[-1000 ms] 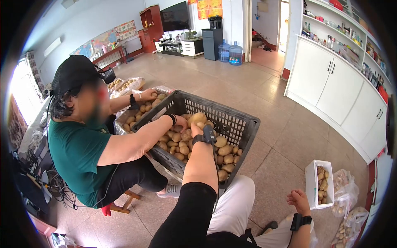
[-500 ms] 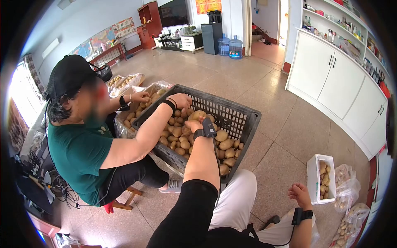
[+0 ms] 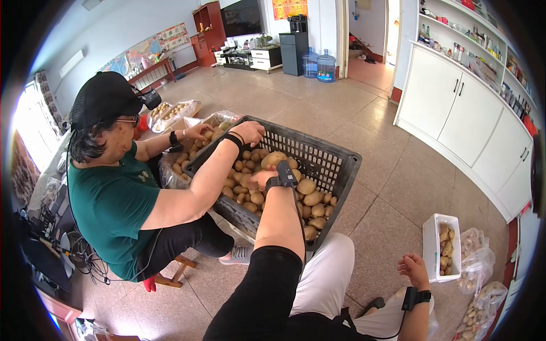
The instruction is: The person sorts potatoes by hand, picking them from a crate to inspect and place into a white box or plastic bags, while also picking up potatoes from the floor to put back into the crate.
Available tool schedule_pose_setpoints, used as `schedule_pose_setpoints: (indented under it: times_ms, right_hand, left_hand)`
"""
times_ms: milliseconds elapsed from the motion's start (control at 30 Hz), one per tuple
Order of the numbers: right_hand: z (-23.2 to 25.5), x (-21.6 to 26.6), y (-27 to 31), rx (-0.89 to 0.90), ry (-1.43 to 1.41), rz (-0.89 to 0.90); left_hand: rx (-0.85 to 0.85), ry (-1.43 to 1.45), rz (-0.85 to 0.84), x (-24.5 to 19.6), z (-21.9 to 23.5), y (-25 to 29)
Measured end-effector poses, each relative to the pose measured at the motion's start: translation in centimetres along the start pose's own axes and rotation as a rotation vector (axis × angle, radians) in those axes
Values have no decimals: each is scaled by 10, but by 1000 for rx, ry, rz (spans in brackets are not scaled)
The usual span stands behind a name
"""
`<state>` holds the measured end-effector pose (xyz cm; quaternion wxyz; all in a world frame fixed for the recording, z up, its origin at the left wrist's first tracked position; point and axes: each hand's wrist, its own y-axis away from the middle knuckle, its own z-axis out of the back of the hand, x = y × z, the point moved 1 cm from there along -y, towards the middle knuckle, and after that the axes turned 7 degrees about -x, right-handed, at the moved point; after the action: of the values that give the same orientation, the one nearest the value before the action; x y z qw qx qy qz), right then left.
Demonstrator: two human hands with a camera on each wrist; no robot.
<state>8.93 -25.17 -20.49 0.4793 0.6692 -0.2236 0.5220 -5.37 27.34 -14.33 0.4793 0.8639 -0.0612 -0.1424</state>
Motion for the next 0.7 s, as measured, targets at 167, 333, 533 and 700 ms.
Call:
schedule_pose_setpoints:
  times_ms: [167, 333, 533, 700]
  right_hand:
    - [2, -1, 0, 2, -12, 1]
    - [-1, 2, 1, -18, 11, 6]
    - [-10, 5, -1, 16, 85, 33]
    - [-12, 6, -4, 51, 41, 44]
  left_hand:
    - [77, -84, -201, 8, -13, -28]
    - [289, -274, -308, 19, -20, -18]
    - [837, -637, -516, 70, -24, 40]
    - [1418, -947, -1271, 108, 10, 123]
